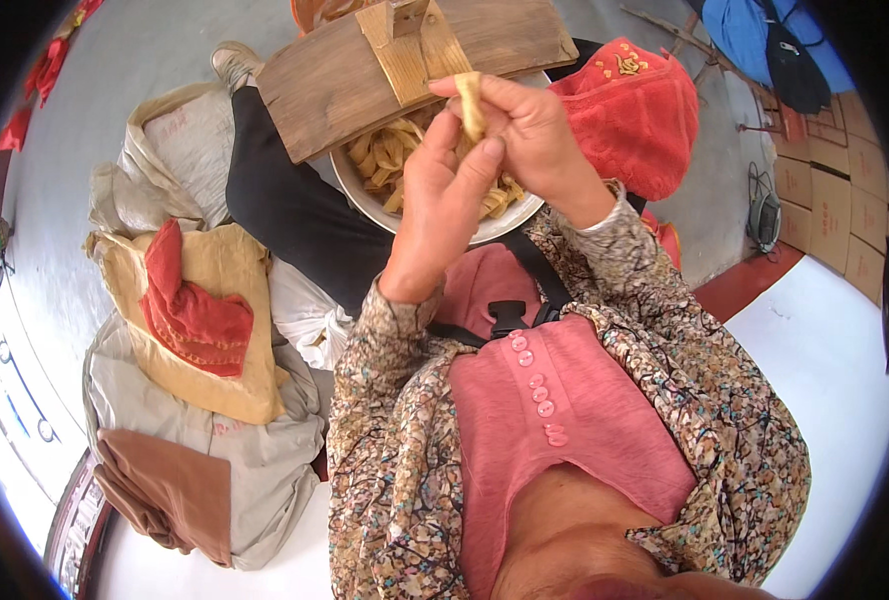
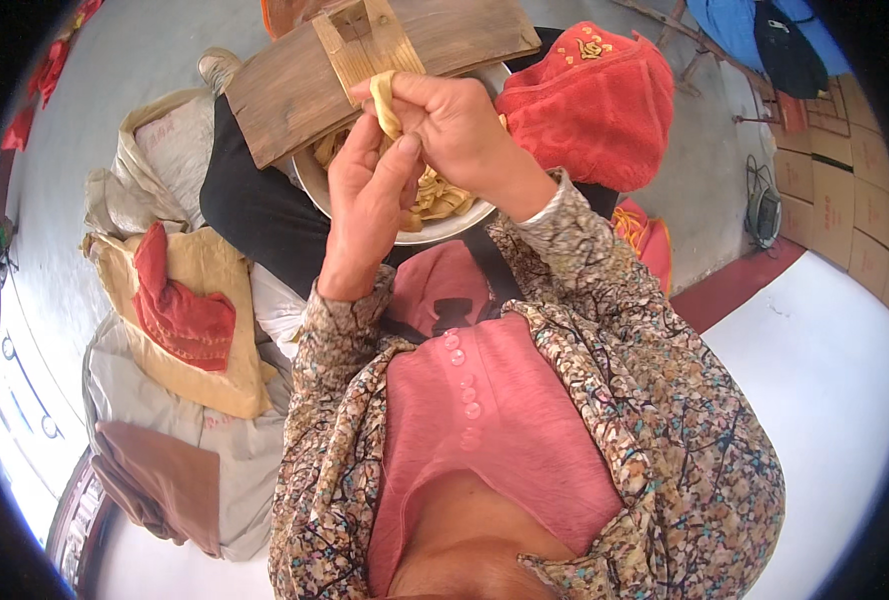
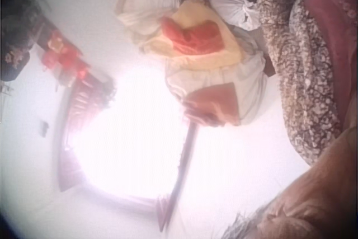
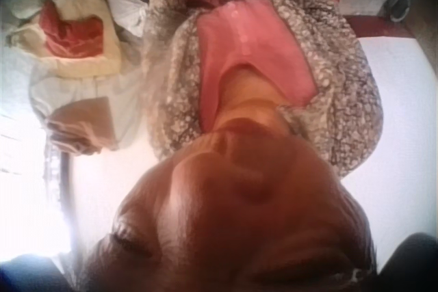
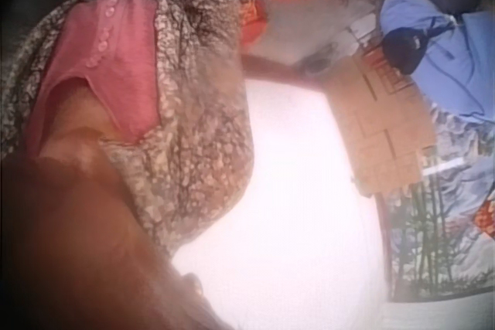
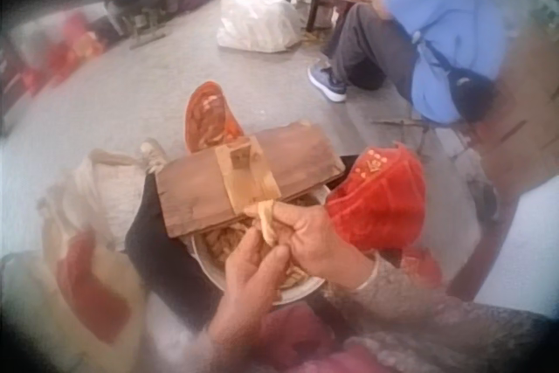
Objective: The person sits on the floor and repeatedly picks up long, flat, yellowish food strips from a metal bowl, separates them by hand, and places them back into the bowl. The hands work continuously to untangle and arrange the strips.
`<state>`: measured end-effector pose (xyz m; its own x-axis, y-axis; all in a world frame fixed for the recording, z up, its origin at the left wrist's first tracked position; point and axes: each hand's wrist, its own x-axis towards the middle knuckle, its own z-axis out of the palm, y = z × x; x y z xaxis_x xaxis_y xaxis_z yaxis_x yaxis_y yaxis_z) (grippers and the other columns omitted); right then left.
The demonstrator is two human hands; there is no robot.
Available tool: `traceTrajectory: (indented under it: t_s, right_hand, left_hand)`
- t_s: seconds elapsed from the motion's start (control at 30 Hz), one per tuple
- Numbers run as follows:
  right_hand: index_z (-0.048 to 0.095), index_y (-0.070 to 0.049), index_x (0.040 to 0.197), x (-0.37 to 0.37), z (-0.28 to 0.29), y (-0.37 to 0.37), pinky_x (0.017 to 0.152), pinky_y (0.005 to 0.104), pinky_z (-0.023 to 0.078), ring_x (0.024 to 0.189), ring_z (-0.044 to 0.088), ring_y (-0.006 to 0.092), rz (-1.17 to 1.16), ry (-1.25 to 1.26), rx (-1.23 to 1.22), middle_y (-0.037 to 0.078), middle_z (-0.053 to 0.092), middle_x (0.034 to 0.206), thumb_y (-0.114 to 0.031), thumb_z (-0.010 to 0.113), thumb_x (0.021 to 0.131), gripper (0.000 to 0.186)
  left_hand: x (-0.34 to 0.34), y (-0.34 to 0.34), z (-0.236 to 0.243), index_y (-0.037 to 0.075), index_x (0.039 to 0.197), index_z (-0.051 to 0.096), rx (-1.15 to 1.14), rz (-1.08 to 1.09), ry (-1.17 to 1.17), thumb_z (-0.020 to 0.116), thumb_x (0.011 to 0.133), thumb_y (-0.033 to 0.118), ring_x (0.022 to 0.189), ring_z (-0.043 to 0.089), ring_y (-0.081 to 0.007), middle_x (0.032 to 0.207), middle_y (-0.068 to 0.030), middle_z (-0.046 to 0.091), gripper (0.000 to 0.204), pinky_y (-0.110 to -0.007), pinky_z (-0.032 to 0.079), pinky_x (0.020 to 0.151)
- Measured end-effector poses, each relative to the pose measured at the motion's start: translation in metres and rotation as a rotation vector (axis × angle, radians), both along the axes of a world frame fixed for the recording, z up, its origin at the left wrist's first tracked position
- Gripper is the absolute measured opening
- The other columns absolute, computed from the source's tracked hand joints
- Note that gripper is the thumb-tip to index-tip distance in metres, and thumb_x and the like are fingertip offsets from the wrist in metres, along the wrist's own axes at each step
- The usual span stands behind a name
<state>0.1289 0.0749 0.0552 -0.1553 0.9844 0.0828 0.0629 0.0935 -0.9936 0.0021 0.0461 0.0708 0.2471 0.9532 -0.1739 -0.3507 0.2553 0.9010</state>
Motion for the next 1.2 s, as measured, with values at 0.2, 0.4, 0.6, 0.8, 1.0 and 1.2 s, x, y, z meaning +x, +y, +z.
traceTrajectory:
  t_s: [0.2, 0.4, 0.6, 0.8, 1.0, 1.2]
  right_hand:
    - [0.067, -0.009, 0.100, 0.013, -0.021, -0.003, 0.060, 0.0267, 0.049, 0.074, 0.065, 0.0227, 0.009, -0.761, 0.309, 0.008, 0.065, 0.084, -0.019, 0.059, 0.092, 0.015]
    - [0.062, -0.006, 0.080, 0.025, -0.058, -0.025, 0.057, 0.0352, 0.044, 0.065, 0.060, 0.0225, 0.142, -0.495, 0.039, 0.008, 0.061, 0.072, -0.025, 0.055, 0.093, 0.024]
    - [0.065, -0.003, 0.101, 0.024, -0.067, -0.049, 0.072, 0.0301, 0.049, 0.086, 0.061, 0.0111, 0.211, 0.430, -0.854, 0.000, 0.065, 0.092, -0.024, 0.053, 0.098, 0.025]
    - [0.066, -0.004, 0.106, 0.023, -0.073, -0.044, 0.087, 0.0324, 0.049, 0.101, 0.059, 0.0153, 0.234, 0.734, -0.886, 0.004, 0.062, 0.112, -0.015, 0.058, 0.093, 0.018]
    - [0.063, 0.004, 0.087, 0.015, -0.037, -0.026, 0.084, 0.0332, 0.047, 0.100, 0.057, 0.0225, 0.084, -0.315, 0.260, 0.010, 0.060, 0.110, 0.000, 0.060, 0.082, 0.007]
    - [0.064, 0.003, 0.087, 0.009, -0.020, -0.024, 0.082, 0.0310, 0.047, 0.095, 0.057, 0.0216, -0.023, -0.247, 0.330, 0.010, 0.058, 0.109, 0.002, 0.062, 0.081, 0.006]
  left_hand:
    - [-0.020, 0.002, -0.052, 0.000, 0.107, 0.058, 0.033, -0.092, 0.334, 0.058, 0.092, 0.008, 0.062, 0.052, -0.0080, 0.077, 0.0007, 0.059, 0.017, -0.023, 0.041, 0.054]
    - [-0.021, -0.017, -0.066, 0.003, 0.102, 0.058, 0.848, 0.029, 1.218, 0.062, 0.075, 0.007, 0.066, 0.059, -0.0275, 0.087, -0.0113, 0.063, 0.028, -0.036, 0.048, 0.056]
    - [-0.008, -0.031, -0.084, 0.001, 0.113, 0.057, 0.905, 0.181, 1.083, 0.060, 0.077, 0.002, 0.074, 0.058, -0.0296, 0.104, -0.0132, 0.064, 0.036, -0.038, 0.048, 0.065]
    - [-0.009, -0.033, -0.071, 0.001, 0.116, 0.057, 0.726, 0.168, 0.868, 0.063, 0.082, 0.006, 0.089, 0.060, -0.0365, 0.114, -0.0184, 0.060, 0.034, -0.042, 0.049, 0.075]
    - [-0.004, -0.014, -0.043, 0.001, 0.103, 0.057, 0.372, 0.069, 0.879, 0.061, 0.088, 0.015, 0.080, 0.062, -0.0369, 0.087, -0.0177, 0.062, 0.021, -0.041, 0.049, 0.067]
    - [-0.004, -0.009, -0.046, 0.003, 0.097, 0.057, -0.386, 0.100, -0.113, 0.050, 0.097, 0.018, 0.050, 0.037, -0.0019, 0.070, 0.0038, 0.052, 0.016, -0.020, 0.028, 0.043]
